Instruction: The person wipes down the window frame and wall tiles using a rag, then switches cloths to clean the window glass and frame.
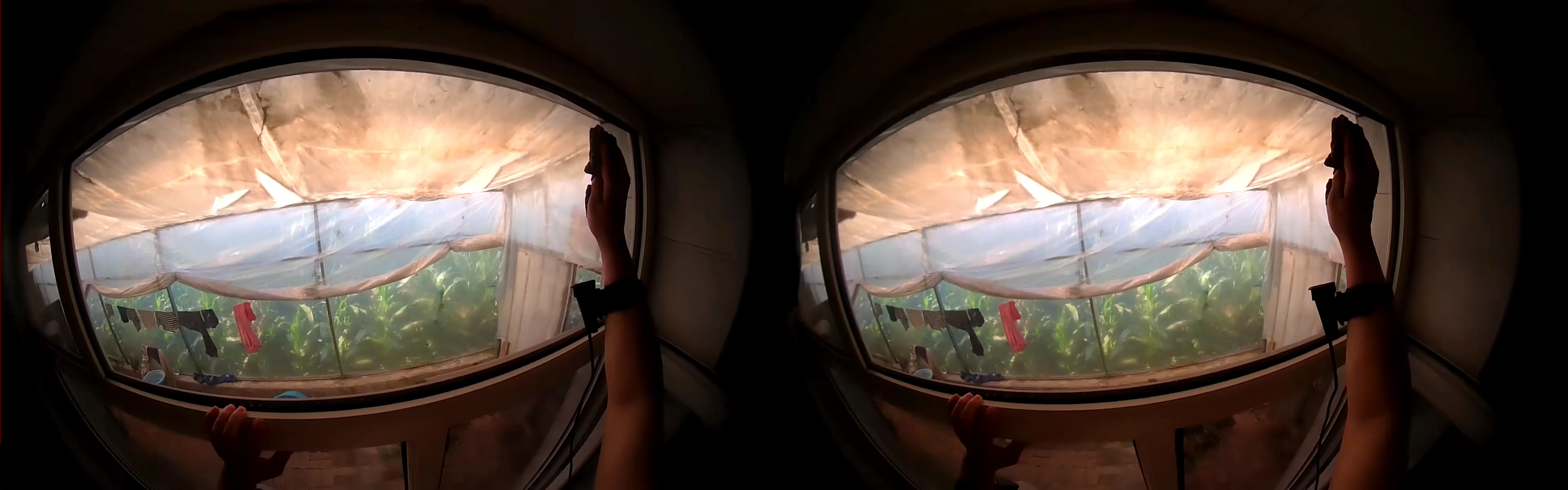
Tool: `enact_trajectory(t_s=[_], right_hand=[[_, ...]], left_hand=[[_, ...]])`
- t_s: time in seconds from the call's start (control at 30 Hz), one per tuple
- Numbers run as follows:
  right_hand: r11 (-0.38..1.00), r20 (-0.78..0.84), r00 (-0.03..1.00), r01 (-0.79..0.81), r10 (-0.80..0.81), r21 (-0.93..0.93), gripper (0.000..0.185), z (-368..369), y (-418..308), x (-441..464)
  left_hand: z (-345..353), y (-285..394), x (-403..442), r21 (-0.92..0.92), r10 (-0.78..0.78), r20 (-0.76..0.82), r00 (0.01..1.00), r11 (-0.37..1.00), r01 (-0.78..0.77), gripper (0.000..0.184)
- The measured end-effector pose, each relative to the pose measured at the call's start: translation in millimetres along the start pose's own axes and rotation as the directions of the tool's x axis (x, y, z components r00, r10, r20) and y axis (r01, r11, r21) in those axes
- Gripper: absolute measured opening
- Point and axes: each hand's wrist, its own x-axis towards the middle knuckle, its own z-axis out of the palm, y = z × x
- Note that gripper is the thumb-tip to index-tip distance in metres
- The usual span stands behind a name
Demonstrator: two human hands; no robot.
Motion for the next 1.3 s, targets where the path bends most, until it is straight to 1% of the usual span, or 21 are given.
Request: enact_trajectory(t_s=[0.07,0.1,0.2,0.3,0.37,0.43,0.47,0.6,0.77,0.8,0.83,0.9,0.93,0.97,1.0,1.03,1.07,1.13,1.17,1.23,1.3], right_hand=[[0.992,0.078,0.990,-0.113,0.116,-0.048,0.063,-28,36,-29],[0.977,0.127,0.971,-0.208,0.200,0.055,0.062,-34,70,-49],[0.982,0.123,0.975,-0.189,0.187,0.000,0.060,-47,122,-88],[0.913,0.222,0.893,-0.407,0.391,0.030,0.057,-49,154,-105],[0.956,0.215,0.931,-0.291,0.294,-0.050,0.054,-53,163,-109],[0.852,0.306,0.802,-0.520,0.512,-0.061,0.052,-52,174,-125],[0.889,0.310,0.847,-0.458,0.433,0.011,0.051,-53,157,-117],[0.930,0.250,0.957,-0.218,0.144,0.297,0.050,-31,45,-65],[0.965,0.196,0.978,0.020,-0.073,0.261,0.051,-8,-147,10],[0.896,0.294,0.956,-0.119,-0.013,0.429,0.052,-5,-201,30],[0.888,0.254,0.950,0.045,-0.179,0.457,0.053,-5,-254,51],[0.728,0.208,0.941,0.057,-0.268,0.683,0.057,16,-343,73],[0.630,0.237,0.941,-0.035,-0.240,0.776,0.058,19,-395,83],[0.901,0.203,0.915,0.268,-0.348,0.340,0.059,21,-437,88],[0.828,0.052,0.912,0.344,-0.407,0.443,0.061,21,-486,101],[0.801,0.149,0.913,0.245,-0.380,0.547,0.062,21,-529,112],[0.726,-0.062,0.926,0.333,-0.373,0.602,0.060,35,-566,117],[0.673,-0.033,0.919,0.311,-0.392,0.671,0.049,38,-635,135],[0.645,-0.117,0.925,0.338,-0.361,0.685,0.052,44,-668,135],[0.638,-0.010,0.930,0.260,-0.367,0.725,0.056,45,-725,129],[0.629,-0.051,0.940,0.266,-0.338,0.731,0.059,45,-778,104]], left_hand=[[-1,-1,-5,0.011,0.009,0.029,1.000,1.000,-0.010,0.074],[0,-1,-5,0.001,0.024,0.022,0.999,1.000,-0.024,0.077],[-3,2,-8,0.032,0.004,0.050,0.999,0.999,-0.006,0.080],[3,-3,-6,0.044,-0.010,0.072,0.997,0.999,0.007,0.080],[4,-1,-9,0.050,-0.033,0.082,0.996,0.998,0.029,0.083],[3,2,1,0.018,-0.001,0.044,0.999,1.000,0.000,0.080],[-1,3,4,0.004,0.007,0.039,0.999,1.000,-0.007,0.078],[-4,5,11,0.031,0.000,-0.045,0.999,1.000,0.002,0.059],[-12,1,12,-0.039,-0.014,-0.020,1.000,0.999,0.014,0.051],[-17,-3,13,-0.129,-0.010,0.019,1.000,0.992,0.012,0.051],[-23,-6,12,-0.224,-0.001,0.054,0.999,0.975,0.013,0.051],[-30,-14,12,-0.414,0.013,0.091,0.996,0.910,0.026,0.052],[-37,-17,13,-0.442,0.008,0.063,0.998,0.897,0.021,0.053],[-38,-23,10,-0.434,-0.009,0.063,0.998,0.900,0.036,0.053],[-39,-25,5,-0.487,-0.019,0.071,0.997,0.872,0.051,0.051],[-42,-29,-2,-0.540,-0.019,0.081,0.996,0.839,0.060,0.050],[-49,-31,-9,-0.505,-0.085,0.039,0.996,0.858,0.093,0.048],[-61,-44,-21,-0.481,-0.138,0.015,0.990,0.867,0.128,0.048],[-68,-50,-29,-0.453,-0.188,-0.022,0.982,0.877,0.158,0.048],[-80,-61,-48,-0.451,-0.218,0.001,0.976,0.871,0.195,0.052],[-92,-70,-67,-0.343,-0.323,0.006,0.946,0.888,0.305,0.056]])
